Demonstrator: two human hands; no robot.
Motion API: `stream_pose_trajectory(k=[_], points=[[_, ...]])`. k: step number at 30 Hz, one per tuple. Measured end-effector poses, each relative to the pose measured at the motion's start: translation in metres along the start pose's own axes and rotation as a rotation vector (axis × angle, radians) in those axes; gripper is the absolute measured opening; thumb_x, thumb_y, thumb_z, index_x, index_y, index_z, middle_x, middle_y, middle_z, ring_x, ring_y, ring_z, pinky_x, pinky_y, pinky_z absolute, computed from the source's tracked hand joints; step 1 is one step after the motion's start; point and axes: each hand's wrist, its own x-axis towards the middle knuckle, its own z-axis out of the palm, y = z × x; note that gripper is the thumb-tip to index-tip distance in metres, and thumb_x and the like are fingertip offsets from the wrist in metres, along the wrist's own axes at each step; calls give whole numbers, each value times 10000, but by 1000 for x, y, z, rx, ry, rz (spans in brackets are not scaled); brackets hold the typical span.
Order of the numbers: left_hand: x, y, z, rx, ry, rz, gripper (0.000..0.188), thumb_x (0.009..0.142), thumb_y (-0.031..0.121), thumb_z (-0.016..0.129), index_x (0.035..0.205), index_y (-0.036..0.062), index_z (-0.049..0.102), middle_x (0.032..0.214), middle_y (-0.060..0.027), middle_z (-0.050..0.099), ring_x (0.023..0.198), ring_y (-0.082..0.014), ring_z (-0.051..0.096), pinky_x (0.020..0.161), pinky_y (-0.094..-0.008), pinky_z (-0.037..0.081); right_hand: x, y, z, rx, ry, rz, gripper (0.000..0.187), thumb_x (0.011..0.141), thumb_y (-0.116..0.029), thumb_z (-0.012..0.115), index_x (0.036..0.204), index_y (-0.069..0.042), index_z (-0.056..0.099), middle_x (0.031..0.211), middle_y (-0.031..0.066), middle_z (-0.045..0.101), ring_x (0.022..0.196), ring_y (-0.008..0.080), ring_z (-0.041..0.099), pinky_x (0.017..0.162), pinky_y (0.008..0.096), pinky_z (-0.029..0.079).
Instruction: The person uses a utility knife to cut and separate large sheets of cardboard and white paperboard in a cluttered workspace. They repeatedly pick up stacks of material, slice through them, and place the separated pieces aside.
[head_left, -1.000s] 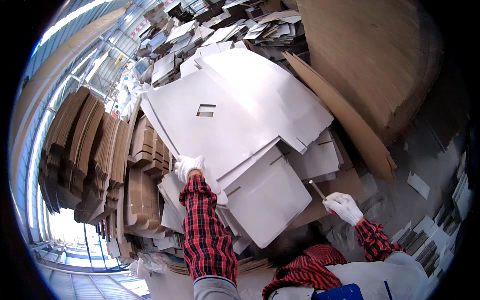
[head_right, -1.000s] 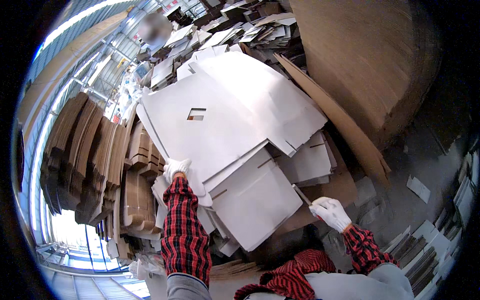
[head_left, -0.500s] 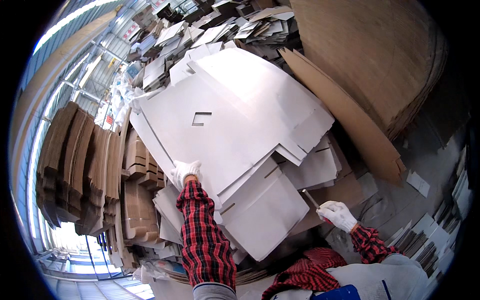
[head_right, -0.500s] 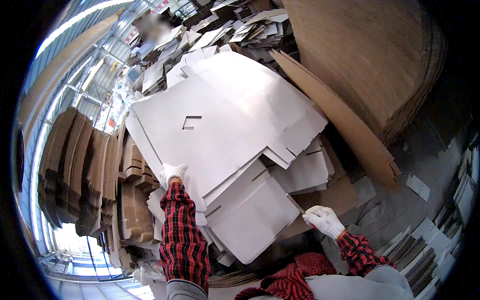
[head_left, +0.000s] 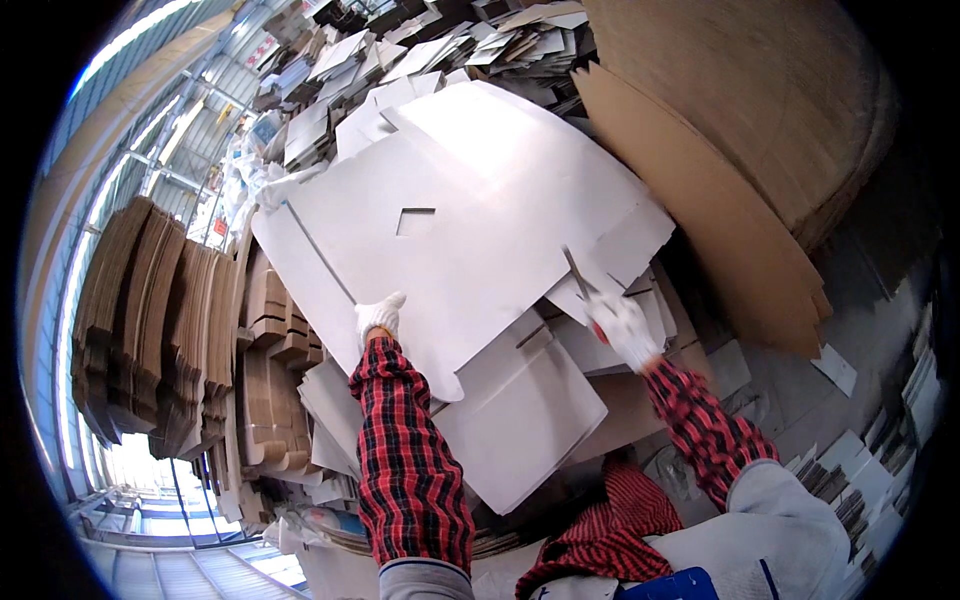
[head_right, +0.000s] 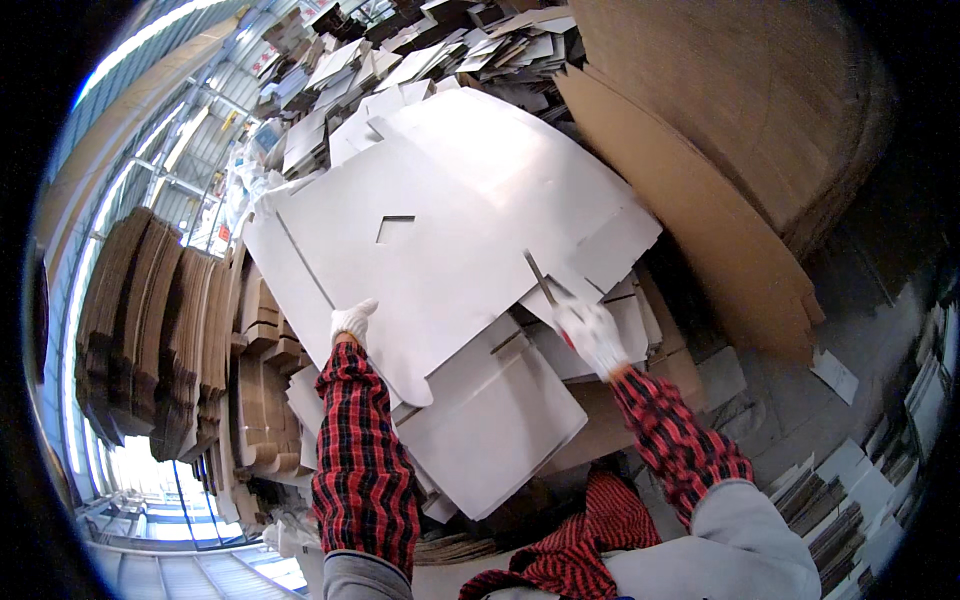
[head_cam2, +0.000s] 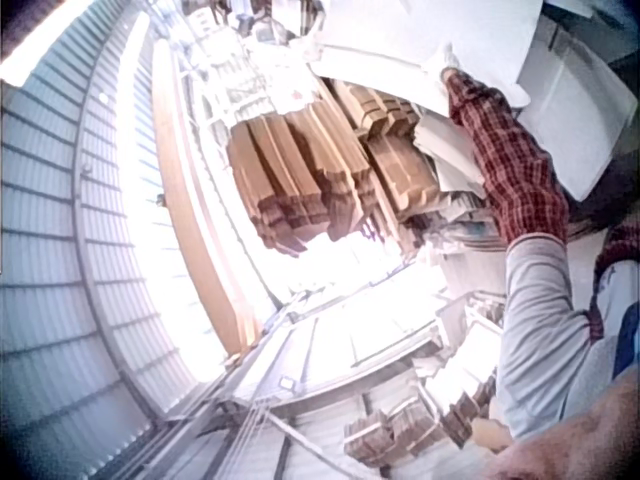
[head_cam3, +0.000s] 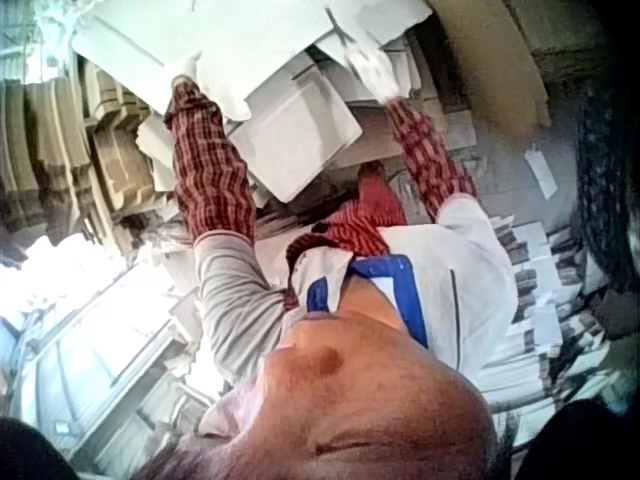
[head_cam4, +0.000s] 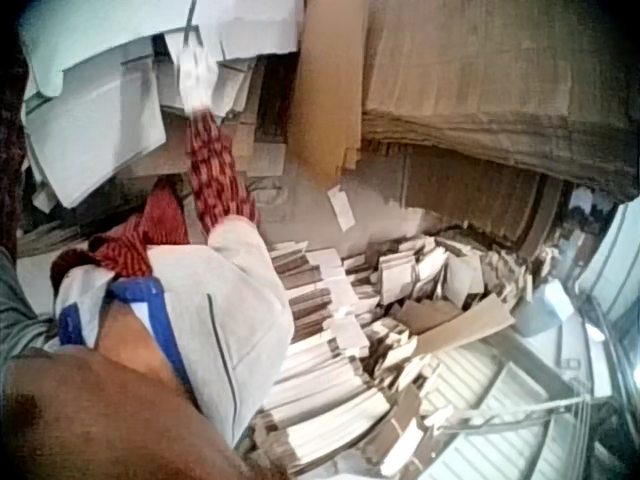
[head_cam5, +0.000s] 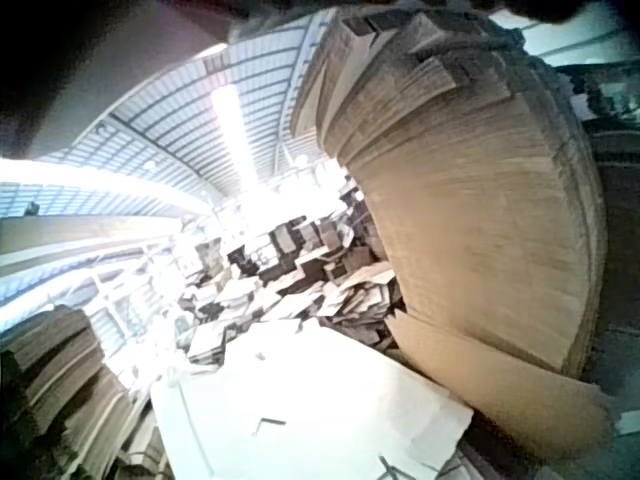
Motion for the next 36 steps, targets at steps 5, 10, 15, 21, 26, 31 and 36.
stream_pose_trajectory(k=[5,10,15,21,26,31,36], points=[[-45,6,-9,-290,-105,-9,1043,812,377,804,1571,3,194,1497,-280,451,1289,-385,543,1049,-523,433,95,9,91,523,50,438,307,937,-315,612,944,-31,728,878,111,734,838,245,668,760,354,516],[-37,-25,-13,-473,-266,81,940,874,363,764,1536,-27,222,1208,-237,606,863,-291,660,656,-455,544,96,6,143,579,-129,642,390,955,-342,615,1103,-2,734,930,96,746,830,193,665,786,318,515],[-62,-21,-3,-353,-323,54,378,866,312,788,1037,17,626,774,-18,520,554,-93,458,454,-235,339,79,15,127,545,-167,639,433,952,-348,627,1183,9,709,997,91,745,900,162,664,867,277,506],[-90,-37,28,-359,-510,216,323,847,298,760,918,5,644,685,-25,564,519,-108,480,461,-277,370,62,29,74,580,-238,654,377,962,-313,597,1120,4,726,1050,91,745,938,165,650,882,288,485],[-193,-57,15,-436,-535,296,292,827,235,756,904,-22,640,702,-53,617,520,-129,548,488,-276,443,-12,27,-13,80,-277,3,375,973,-328,534,1020,-7,721,940,117,713,918,173,657,873,300,485],[-265,-112,-8,-837,-450,256,368,818,195,722,1071,-53,622,892,-66,645,794,-143,605,714,-286,493,-91,-61,-88,445,-402,618,398,979,-329,514,806,-4,667,859,112,686,921,190,676,889,331,497],[-332,-174,-22,-1183,-560,126,436,850,229,632,1211,-12,585,1081,-93,627,984,-200,602,887,-339,485,-179,-114,-113,349,-560,492,155,928,-145,526,866,-40,623,1000,115,712,948,229,694,861,354,549]])
